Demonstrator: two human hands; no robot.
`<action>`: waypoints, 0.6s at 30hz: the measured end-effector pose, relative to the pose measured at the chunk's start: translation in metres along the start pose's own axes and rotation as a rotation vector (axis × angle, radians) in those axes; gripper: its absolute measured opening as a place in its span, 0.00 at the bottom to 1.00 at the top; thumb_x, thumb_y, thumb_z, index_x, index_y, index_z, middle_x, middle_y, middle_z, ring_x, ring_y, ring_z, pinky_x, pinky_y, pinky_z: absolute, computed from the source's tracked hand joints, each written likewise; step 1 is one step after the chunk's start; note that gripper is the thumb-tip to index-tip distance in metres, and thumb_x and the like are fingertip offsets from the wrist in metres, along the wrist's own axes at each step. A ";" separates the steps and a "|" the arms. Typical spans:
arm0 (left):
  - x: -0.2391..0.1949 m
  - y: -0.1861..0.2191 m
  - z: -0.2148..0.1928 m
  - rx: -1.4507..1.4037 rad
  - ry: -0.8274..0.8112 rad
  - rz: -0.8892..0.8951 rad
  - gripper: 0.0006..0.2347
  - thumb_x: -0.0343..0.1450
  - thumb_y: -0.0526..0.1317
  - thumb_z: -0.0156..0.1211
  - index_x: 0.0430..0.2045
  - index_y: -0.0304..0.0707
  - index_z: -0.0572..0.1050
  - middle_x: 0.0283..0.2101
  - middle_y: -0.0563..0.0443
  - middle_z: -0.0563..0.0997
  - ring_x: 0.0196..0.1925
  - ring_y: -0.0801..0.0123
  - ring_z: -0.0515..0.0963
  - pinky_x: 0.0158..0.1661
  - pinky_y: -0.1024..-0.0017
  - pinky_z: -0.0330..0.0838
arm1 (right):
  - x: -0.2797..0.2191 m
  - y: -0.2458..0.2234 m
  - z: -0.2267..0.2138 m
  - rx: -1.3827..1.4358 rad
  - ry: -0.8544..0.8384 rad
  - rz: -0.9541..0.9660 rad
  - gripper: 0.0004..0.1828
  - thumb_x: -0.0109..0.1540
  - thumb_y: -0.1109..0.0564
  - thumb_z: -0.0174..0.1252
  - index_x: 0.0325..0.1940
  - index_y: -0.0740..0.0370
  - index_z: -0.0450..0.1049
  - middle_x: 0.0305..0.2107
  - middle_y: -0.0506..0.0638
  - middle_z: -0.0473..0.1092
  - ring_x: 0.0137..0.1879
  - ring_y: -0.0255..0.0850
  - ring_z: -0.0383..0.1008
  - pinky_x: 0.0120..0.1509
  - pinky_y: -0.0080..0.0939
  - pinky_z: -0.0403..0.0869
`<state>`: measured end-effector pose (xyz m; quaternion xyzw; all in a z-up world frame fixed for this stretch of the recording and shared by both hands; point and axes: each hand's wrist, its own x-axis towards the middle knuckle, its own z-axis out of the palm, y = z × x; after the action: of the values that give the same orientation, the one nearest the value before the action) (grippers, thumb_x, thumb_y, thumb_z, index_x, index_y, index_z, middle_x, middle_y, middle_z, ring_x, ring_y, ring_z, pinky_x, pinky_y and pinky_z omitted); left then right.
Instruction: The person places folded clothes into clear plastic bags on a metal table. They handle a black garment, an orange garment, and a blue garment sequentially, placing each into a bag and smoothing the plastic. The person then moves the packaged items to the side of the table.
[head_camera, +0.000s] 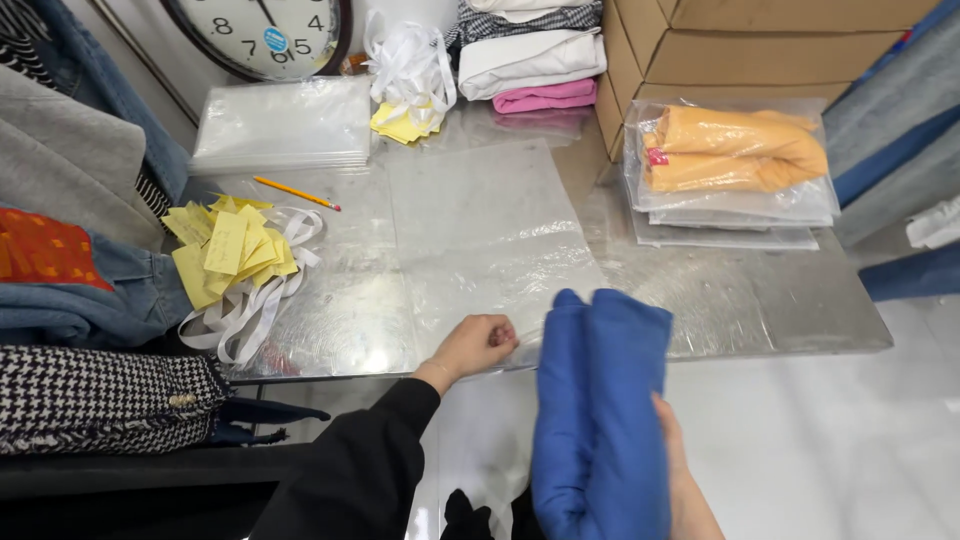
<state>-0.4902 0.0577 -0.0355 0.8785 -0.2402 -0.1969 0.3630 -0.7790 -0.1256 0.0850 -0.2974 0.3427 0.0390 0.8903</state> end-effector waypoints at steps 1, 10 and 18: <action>0.000 0.009 0.003 -0.109 0.041 -0.013 0.05 0.69 0.40 0.66 0.33 0.41 0.81 0.30 0.50 0.83 0.35 0.60 0.84 0.39 0.63 0.79 | 0.019 0.003 -0.012 -0.041 0.020 0.010 0.21 0.61 0.50 0.63 0.58 0.56 0.83 0.49 0.44 0.83 0.53 0.30 0.81 0.58 0.30 0.79; -0.039 0.070 -0.038 -0.410 0.375 -0.047 0.05 0.77 0.41 0.53 0.39 0.42 0.75 0.34 0.53 0.80 0.34 0.68 0.81 0.37 0.70 0.76 | 0.138 -0.016 0.002 -0.445 0.170 0.133 0.21 0.63 0.48 0.61 0.56 0.58 0.79 0.46 0.52 0.78 0.49 0.40 0.76 0.59 0.40 0.72; -0.085 0.079 -0.054 -0.096 0.326 0.400 0.03 0.76 0.41 0.58 0.37 0.47 0.78 0.29 0.57 0.75 0.31 0.66 0.76 0.36 0.66 0.71 | 0.138 -0.015 0.068 -0.495 0.081 0.246 0.28 0.61 0.48 0.60 0.61 0.68 0.77 0.48 0.60 0.78 0.49 0.47 0.76 0.60 0.44 0.74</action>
<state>-0.5527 0.0862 0.0731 0.8154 -0.3381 0.0117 0.4697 -0.6293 -0.1187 0.0454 -0.4634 0.3915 0.2175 0.7647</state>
